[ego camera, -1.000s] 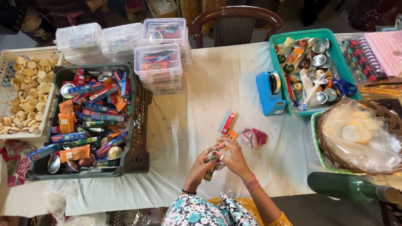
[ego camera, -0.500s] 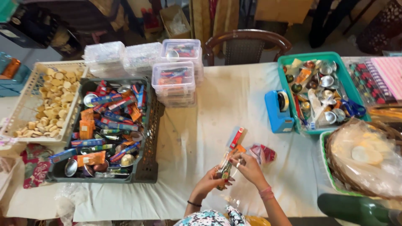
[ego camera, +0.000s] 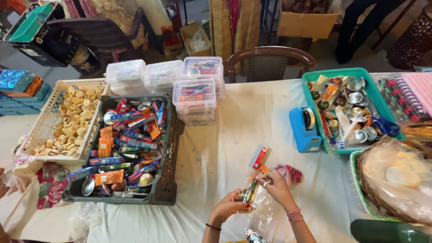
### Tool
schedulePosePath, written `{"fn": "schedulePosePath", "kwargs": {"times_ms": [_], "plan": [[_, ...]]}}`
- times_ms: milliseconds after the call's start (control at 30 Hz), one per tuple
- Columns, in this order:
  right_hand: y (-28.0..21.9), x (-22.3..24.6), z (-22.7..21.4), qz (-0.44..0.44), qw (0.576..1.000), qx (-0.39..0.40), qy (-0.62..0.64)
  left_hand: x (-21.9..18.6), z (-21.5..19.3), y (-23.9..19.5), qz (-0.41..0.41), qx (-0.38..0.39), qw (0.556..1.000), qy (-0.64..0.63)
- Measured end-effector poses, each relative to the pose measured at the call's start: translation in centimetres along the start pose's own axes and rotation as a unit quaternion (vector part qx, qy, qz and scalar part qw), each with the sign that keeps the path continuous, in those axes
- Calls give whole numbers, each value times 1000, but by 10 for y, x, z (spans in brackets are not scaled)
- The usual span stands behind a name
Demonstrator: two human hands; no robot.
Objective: The person wipes several small rectangular boxes with a cloth, then places them into a clear plastic bag. The person then puts the bag into a clear plastic container and places the container on a stack of similar containers.
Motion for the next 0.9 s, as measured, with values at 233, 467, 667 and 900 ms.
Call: {"fn": "schedulePosePath", "kwargs": {"times_ms": [233,467,667,900], "plan": [[-4,-2,7,-24,999,20,-15,19,-9,3,-5,-3,1000,-7],[9,-24,15,10,998,55,-29,6,0,0,2,7,1000,17],[3,-8,18,-7,989,144,38,6,4,3,4,-1,1000,-26],[27,-28,6,23,984,54,167,38,-42,12,19,-123,991,-44]]}}
Point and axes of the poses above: each hand's wrist, its own y-axis towards the middle knuckle, its own z-axis out of the palm, x = y × z, the point moved 3 cm from there along y, towards the middle knuckle, and after that the axes turned 11 degrees about z, right-handed, at the moved point
